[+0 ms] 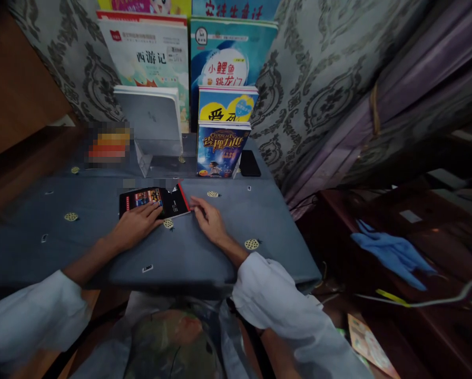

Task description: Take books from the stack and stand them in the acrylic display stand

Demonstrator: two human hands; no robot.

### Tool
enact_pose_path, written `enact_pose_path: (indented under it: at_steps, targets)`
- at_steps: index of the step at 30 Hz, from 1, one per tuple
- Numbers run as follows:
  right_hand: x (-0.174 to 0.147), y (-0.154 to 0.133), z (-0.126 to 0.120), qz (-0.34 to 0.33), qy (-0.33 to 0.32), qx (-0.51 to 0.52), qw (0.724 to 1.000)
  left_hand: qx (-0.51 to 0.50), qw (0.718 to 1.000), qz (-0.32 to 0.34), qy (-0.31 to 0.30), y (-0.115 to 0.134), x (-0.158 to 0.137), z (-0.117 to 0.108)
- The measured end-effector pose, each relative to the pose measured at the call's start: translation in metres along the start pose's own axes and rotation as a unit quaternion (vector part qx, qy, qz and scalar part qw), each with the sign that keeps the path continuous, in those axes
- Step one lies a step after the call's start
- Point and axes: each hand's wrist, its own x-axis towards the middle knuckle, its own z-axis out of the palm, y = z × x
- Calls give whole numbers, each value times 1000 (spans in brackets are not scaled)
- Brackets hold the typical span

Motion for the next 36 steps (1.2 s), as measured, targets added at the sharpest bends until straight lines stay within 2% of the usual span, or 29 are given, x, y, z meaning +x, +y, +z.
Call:
enact_pose_path:
  at_steps: [3,7,12,15,17,21,23,26,29,31,34,36]
  targets:
    - [-1,1,0,-8,29,-14,999,2,999,-3,-32,1,3,-11]
    - [-3,-3,-1,-15,47,-44,998,-9,995,-43,-85,2,9,-26]
    - [-5,-13,-1,-43,42,-69,996,-14,994,-56,-88,6,11,-30]
    - [-7,-18,-2,-60,15,-87,994,-29,996,-38,-79,-1,11,-26]
    - [-8,-21,-1,-72,-16,-97,993,-42,996,-42,-70,-15,11,-23]
    - [-10,-22,2,-113,-77,-146,980,-32,993,-113,-32,-51,6,-16]
    - [-8,-20,3,-124,-94,-179,972,-23,989,-137,-42,-61,0,-16]
    - [5,-9,2,-123,-109,-212,963,-9,987,-142,-80,-57,-11,-26]
    - [26,9,2,-109,-118,-235,959,-29,985,-120,-121,-43,-23,-41]
    - [39,19,4,-100,-126,-243,956,-75,987,-64,-129,-33,-31,-44]
    - [47,24,11,-90,-135,-253,954,-121,988,38,-93,-21,-40,-35]
    - [45,22,16,-79,-134,-261,953,-112,990,67,-56,-12,-43,-24]
